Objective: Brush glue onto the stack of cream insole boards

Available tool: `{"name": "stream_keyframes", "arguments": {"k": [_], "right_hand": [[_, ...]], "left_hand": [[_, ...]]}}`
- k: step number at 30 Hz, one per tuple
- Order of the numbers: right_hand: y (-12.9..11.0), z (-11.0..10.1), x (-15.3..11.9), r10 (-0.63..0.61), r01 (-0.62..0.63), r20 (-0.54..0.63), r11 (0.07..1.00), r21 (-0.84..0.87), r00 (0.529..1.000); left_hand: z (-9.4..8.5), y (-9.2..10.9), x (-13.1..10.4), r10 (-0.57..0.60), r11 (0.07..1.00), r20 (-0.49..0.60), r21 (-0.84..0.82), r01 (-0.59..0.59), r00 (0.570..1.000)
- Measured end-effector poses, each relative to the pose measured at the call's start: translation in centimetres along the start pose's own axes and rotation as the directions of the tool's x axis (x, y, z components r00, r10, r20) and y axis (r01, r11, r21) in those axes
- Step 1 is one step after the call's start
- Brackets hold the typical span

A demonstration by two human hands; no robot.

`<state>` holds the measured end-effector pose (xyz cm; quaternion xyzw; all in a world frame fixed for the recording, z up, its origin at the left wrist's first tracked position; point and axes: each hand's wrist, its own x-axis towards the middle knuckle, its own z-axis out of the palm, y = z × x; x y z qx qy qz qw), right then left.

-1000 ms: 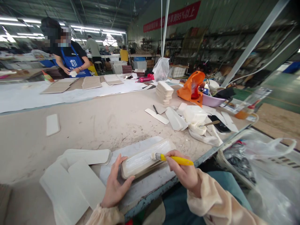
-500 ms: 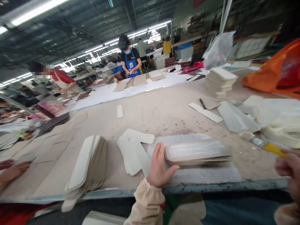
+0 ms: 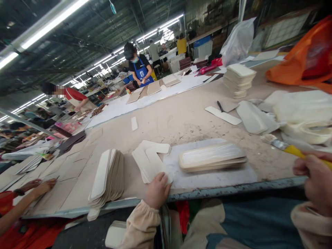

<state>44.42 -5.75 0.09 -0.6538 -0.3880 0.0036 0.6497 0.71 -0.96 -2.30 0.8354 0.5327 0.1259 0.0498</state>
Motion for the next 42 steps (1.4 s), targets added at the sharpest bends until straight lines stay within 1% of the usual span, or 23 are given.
{"name": "stream_keyframes", "arguments": {"k": [4, 6, 7, 9, 10, 12, 13, 15, 17, 18, 20, 22, 24, 26, 29, 31, 32, 33, 35, 37, 38, 40, 42], "right_hand": [[-1.4, -0.2, -0.4, -0.040, 0.043, -0.039, 0.996, 0.077, 0.998], [-1.9, -0.2, -0.7, -0.093, 0.099, -0.071, 0.990, 0.099, 0.993], [-2.1, -0.1, -0.8, -0.124, 0.131, -0.065, 0.984, 0.122, 0.990], [-2.5, 0.3, -1.0, -0.186, 0.179, 0.021, 0.963, 0.202, 0.982], [-2.7, 0.6, -1.1, -0.218, 0.190, 0.087, 0.949, 0.252, 0.972], [-3.3, 1.5, -1.3, -0.273, 0.188, 0.237, 0.926, 0.327, 0.932], [-3.8, 2.0, -1.3, -0.300, 0.184, 0.302, 0.915, 0.358, 0.905], [-4.8, 3.3, -1.3, -0.330, 0.143, 0.396, 0.891, 0.431, 0.857], [-5.7, 4.7, -1.0, -0.303, 0.036, 0.448, 0.858, 0.512, 0.841], [-6.0, 5.3, -0.8, -0.268, -0.031, 0.456, 0.835, 0.550, 0.849], [-6.1, 6.3, -0.2, -0.171, -0.167, 0.471, 0.789, 0.592, 0.865], [-5.6, 6.8, 0.3, -0.074, -0.274, 0.499, 0.763, 0.586, 0.863], [-4.7, 7.1, 0.6, -0.007, -0.336, 0.528, 0.764, 0.550, 0.849], [-3.9, 7.1, 0.6, 0.013, -0.345, 0.526, 0.768, 0.539, 0.850], [-3.4, 7.1, 0.3, 0.004, -0.375, 0.547, 0.733, 0.568, 0.837], [-3.6, 7.1, 0.3, -0.003, -0.394, 0.570, 0.719, 0.572, 0.822], [-3.8, 7.0, 0.4, -0.004, -0.379, 0.561, 0.735, 0.563, 0.828], [-3.9, 7.0, 0.6, -0.003, -0.341, 0.534, 0.766, 0.545, 0.845], [-3.9, 7.1, 1.0, 0.006, -0.235, 0.450, 0.859, 0.454, 0.893], [-3.7, 7.4, 1.4, -0.005, -0.137, 0.382, 0.929, 0.343, 0.924], [-3.6, 7.7, 1.5, -0.016, -0.102, 0.366, 0.949, 0.300, 0.931], [-3.2, 8.2, 1.5, -0.047, -0.040, 0.365, 0.973, 0.226, 0.930], [-2.9, 8.7, 1.4, -0.099, 0.050, 0.372, 0.989, 0.139, 0.923]], "left_hand": [[-1.8, 0.1, -0.1, 0.023, 1.000, -0.082, -0.014, -0.024, 0.996], [-3.8, 0.2, -0.4, -0.014, 1.000, -0.206, -0.023, 0.010, 0.978], [-5.1, 0.3, -0.5, -0.042, 0.999, -0.296, -0.042, 0.031, 0.954], [-8.0, 1.2, -0.7, -0.133, 0.985, -0.506, -0.159, 0.059, 0.852], [-9.4, 1.9, -0.6, -0.182, 0.969, -0.573, -0.241, 0.048, 0.799], [-11.9, 4.1, -0.1, -0.305, 0.890, -0.608, -0.457, -0.009, 0.733], [-12.7, 5.3, 0.5, -0.353, 0.806, -0.578, -0.587, -0.074, 0.736], [-13.5, 7.6, 1.9, -0.414, 0.547, -0.484, -0.809, -0.214, 0.771], [-13.0, 9.4, 3.7, -0.423, 0.283, -0.367, -0.922, -0.263, 0.828], [-12.4, 10.0, 4.6, -0.417, 0.191, -0.308, -0.950, -0.249, 0.855], [-11.0, 10.6, 6.1, -0.386, 0.070, -0.210, -0.978, -0.198, 0.898], [-9.6, 10.7, 7.1, -0.334, -0.022, -0.138, -0.988, -0.154, 0.932], [-8.7, 10.6, 7.5, -0.299, -0.098, -0.096, -0.987, -0.130, 0.949], [-8.3, 10.5, 7.7, -0.276, -0.139, -0.058, -0.985, -0.100, 0.959], [-8.1, 10.4, 7.9, -0.283, -0.122, -0.009, -0.992, -0.046, 0.959], [-7.9, 10.4, 8.3, -0.330, -0.067, 0.008, -0.998, -0.015, 0.944], [-7.7, 10.3, 8.5, -0.354, -0.012, 0.005, -1.000, 0.001, 0.935], [-7.4, 10.1, 8.7, -0.372, 0.074, -0.005, -0.997, 0.024, 0.928], [-6.6, 9.5, 9.2, -0.379, 0.332, -0.047, -0.939, 0.089, 0.924], [-5.7, 8.7, 9.5, -0.353, 0.592, -0.080, -0.791, 0.156, 0.932], [-5.3, 8.3, 9.6, -0.341, 0.676, -0.088, -0.715, 0.179, 0.936], [-4.4, 7.6, 9.8, -0.329, 0.756, -0.092, -0.622, 0.203, 0.940], [-3.7, 7.0, 9.9, -0.327, 0.781, -0.090, -0.587, 0.216, 0.941]]}}
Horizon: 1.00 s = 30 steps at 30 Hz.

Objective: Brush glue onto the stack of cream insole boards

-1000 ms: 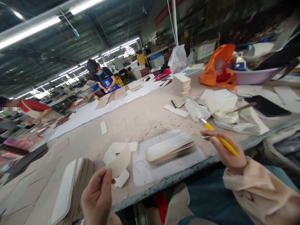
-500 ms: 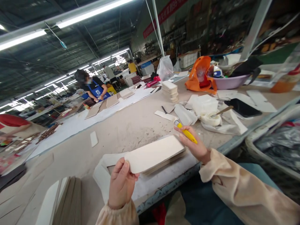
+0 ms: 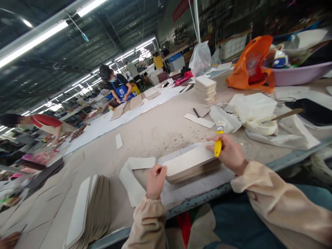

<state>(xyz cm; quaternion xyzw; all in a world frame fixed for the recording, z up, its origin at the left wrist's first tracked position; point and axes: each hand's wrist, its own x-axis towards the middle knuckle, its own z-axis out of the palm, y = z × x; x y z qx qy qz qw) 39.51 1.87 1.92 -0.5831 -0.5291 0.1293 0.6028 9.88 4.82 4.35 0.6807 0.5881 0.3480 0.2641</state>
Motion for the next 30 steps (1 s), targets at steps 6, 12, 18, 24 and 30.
{"name": "stream_keyframes", "arguments": {"k": [6, 12, 18, 24, 30], "right_hand": [[0.4, 0.2, -0.2, -0.138, 0.140, 0.027, 0.956, -0.257, 0.990], [1.6, 0.6, -0.3, -0.102, 0.122, 0.074, 0.915, -0.384, 0.992], [2.2, 1.0, -0.4, -0.158, 0.164, 0.048, 0.893, -0.420, 0.986], [3.0, 1.3, -0.6, -0.137, 0.158, 0.080, 0.880, -0.449, 0.987], [3.2, 1.0, -0.6, -0.226, 0.249, 0.107, 0.856, -0.453, 0.968]], "left_hand": [[0.6, -1.3, 0.3, -0.002, 0.995, 0.030, 0.100, -0.001, 1.000], [1.1, -1.8, 0.0, -0.004, 0.989, 0.042, 0.149, -0.002, 0.999], [1.3, -2.1, -0.1, -0.009, 0.986, 0.051, 0.166, 0.001, 0.999], [1.2, -2.1, 0.0, -0.015, 0.986, 0.066, 0.168, 0.004, 0.998], [1.3, -2.2, 0.1, -0.033, 0.988, 0.046, 0.151, 0.025, 0.998]]}}
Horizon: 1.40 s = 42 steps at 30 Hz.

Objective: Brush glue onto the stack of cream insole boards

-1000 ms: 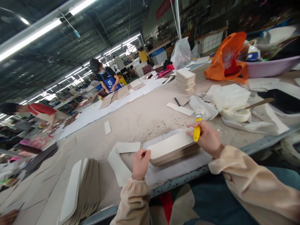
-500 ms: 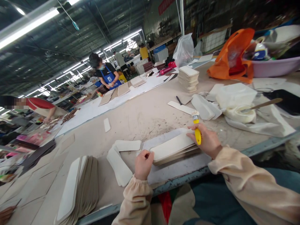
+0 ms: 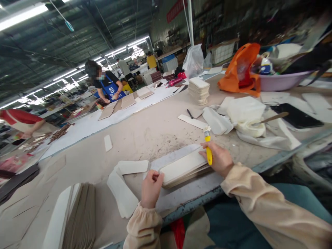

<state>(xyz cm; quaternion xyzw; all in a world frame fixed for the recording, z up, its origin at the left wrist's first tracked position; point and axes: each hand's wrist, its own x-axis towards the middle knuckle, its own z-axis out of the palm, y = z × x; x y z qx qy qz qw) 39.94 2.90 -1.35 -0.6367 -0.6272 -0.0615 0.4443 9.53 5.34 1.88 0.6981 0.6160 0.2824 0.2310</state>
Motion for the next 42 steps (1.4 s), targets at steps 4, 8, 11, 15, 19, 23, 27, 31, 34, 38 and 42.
{"name": "stream_keyframes", "arguments": {"k": [4, 8, 11, 15, 19, 23, 27, 31, 34, 38, 42], "right_hand": [[-1.7, -0.6, -0.7, -0.159, 0.158, -0.008, 0.987, -0.019, 0.987], [-5.2, 0.6, -2.6, -0.385, 0.381, 0.117, 0.923, 0.057, 0.915], [-6.9, 2.3, -3.8, -0.475, 0.472, 0.180, 0.879, 0.065, 0.861], [-6.0, 2.6, -4.0, -0.445, 0.447, 0.243, 0.893, 0.050, 0.862], [-3.1, 0.6, -3.0, -0.325, 0.331, 0.259, 0.943, 0.021, 0.910], [-0.5, -0.8, -2.2, -0.172, 0.177, 0.192, 0.984, -0.009, 0.966], [0.5, -0.6, -2.1, 0.056, -0.061, 0.073, 0.996, 0.066, 0.996], [0.2, -0.6, -2.0, 0.194, -0.202, 0.070, 0.970, 0.132, 0.979], [-0.2, -0.9, -1.8, 0.168, -0.166, 0.008, 0.968, 0.189, 0.986], [-0.4, -0.8, -1.8, 0.150, -0.126, -0.084, 0.961, 0.248, 0.985], [-0.5, -0.5, -1.9, 0.204, -0.151, -0.094, 0.905, 0.397, 0.974]], "left_hand": [[0.0, -0.5, 0.1, -0.028, 1.000, 0.010, -0.015, 0.028, 1.000], [0.2, -1.4, 0.6, 0.008, 1.000, 0.057, 0.026, -0.009, 0.998], [0.3, -1.8, 0.9, 0.012, 1.000, 0.050, 0.022, -0.013, 0.999], [0.3, -2.1, 0.9, 0.030, 0.999, 0.024, 0.012, -0.030, 0.999], [0.3, -2.2, 0.9, 0.041, 0.999, 0.004, -0.019, -0.041, 0.999], [0.4, -2.1, 0.9, 0.032, 0.999, 0.002, -0.034, -0.031, 1.000], [0.4, -2.0, 0.8, 0.032, 0.999, -0.005, -0.012, -0.032, 0.999], [0.4, -1.8, 0.7, 0.063, 0.998, -0.035, -0.004, -0.063, 0.997], [0.3, -1.5, 0.7, 0.120, 0.993, -0.077, 0.016, -0.119, 0.990], [0.4, -1.4, 0.7, 0.164, 0.986, -0.097, 0.028, -0.162, 0.982], [0.6, -1.7, 0.8, 0.189, 0.982, -0.115, 0.031, -0.187, 0.975]]}}
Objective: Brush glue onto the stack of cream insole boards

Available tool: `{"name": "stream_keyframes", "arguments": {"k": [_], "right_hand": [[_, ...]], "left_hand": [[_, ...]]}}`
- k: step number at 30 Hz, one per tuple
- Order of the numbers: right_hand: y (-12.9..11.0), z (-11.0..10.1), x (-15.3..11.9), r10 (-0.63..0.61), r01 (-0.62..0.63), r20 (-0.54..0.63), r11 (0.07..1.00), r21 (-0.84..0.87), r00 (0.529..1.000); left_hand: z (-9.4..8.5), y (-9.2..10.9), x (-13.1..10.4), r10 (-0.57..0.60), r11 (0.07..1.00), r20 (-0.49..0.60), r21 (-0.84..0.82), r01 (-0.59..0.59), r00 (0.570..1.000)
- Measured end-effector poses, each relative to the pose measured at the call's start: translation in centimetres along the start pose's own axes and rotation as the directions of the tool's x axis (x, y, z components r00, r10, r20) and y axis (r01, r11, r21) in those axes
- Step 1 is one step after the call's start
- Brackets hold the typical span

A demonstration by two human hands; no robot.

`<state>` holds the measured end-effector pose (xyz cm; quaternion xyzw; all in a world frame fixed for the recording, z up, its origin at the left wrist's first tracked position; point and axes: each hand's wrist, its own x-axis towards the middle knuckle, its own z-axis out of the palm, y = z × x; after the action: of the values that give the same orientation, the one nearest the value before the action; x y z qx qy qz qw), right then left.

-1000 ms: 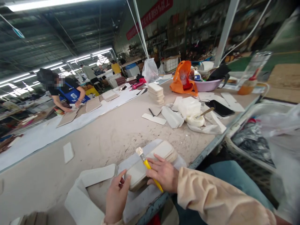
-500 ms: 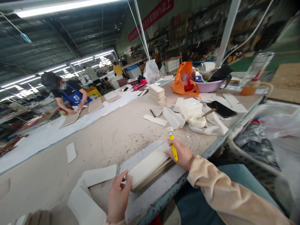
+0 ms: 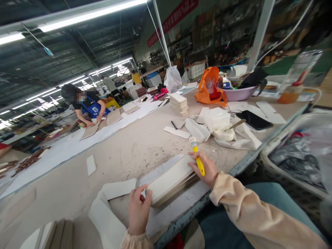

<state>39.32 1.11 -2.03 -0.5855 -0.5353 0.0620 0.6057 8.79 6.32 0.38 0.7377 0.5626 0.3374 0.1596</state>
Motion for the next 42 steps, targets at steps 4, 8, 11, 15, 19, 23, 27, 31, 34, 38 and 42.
{"name": "stream_keyframes", "arguments": {"k": [4, 8, 11, 15, 19, 23, 27, 31, 34, 38, 42], "right_hand": [[-0.7, 0.1, 0.4, 0.103, -0.097, -0.002, 0.945, 0.314, 0.995], [-2.4, -0.1, 1.5, 0.134, -0.105, 0.000, 0.780, 0.617, 0.991], [-3.7, -0.4, 2.2, 0.155, -0.108, -0.001, 0.692, 0.714, 0.988], [-4.7, -0.6, 3.1, 0.150, -0.089, -0.011, 0.638, 0.765, 0.989], [-5.4, -0.7, 4.5, 0.158, -0.064, -0.052, 0.650, 0.757, 0.986], [-6.3, -0.3, 5.9, 0.262, -0.099, -0.088, 0.623, 0.776, 0.961], [-7.6, 0.5, 6.9, 0.313, -0.117, -0.070, 0.540, 0.834, 0.947], [-8.4, 1.1, 7.2, 0.271, -0.085, -0.084, 0.559, 0.825, 0.959], [-8.2, 1.0, 7.1, 0.212, -0.065, -0.093, 0.635, 0.770, 0.973], [-7.6, 0.3, 7.3, 0.134, -0.083, -0.040, 0.793, 0.603, 0.990], [-7.4, -0.2, 7.9, 0.097, -0.101, 0.035, 0.867, 0.487, 0.995]], "left_hand": [[-0.2, 0.0, 0.1, -0.025, 0.994, -0.011, -0.102, 0.024, 1.000], [-0.9, 0.8, 0.5, -0.098, 0.946, 0.051, -0.304, 0.109, 0.994], [-1.3, 1.9, 0.8, -0.159, 0.853, 0.156, -0.476, 0.215, 0.975], [-1.5, 3.4, 0.8, -0.203, 0.587, 0.274, -0.734, 0.341, 0.940], [-1.3, 4.0, -0.2, -0.224, 0.191, 0.477, -0.834, 0.518, 0.850], [-0.9, 4.1, -1.9, -0.122, 0.095, 0.610, -0.778, 0.621, 0.783], [-0.3, 5.1, -3.8, -0.050, 0.129, 0.659, -0.741, 0.659, 0.751], [0.3, 6.0, -5.0, -0.154, 0.086, 0.715, -0.677, 0.731, 0.682], [0.2, 5.9, -4.9, -0.254, 0.115, 0.627, -0.736, 0.667, 0.736], [-1.2, 5.3, -3.6, -0.296, 0.209, 0.513, -0.788, 0.579, 0.805], [-3.0, 4.9, -1.8, -0.302, 0.285, 0.476, -0.782, 0.555, 0.826]]}}
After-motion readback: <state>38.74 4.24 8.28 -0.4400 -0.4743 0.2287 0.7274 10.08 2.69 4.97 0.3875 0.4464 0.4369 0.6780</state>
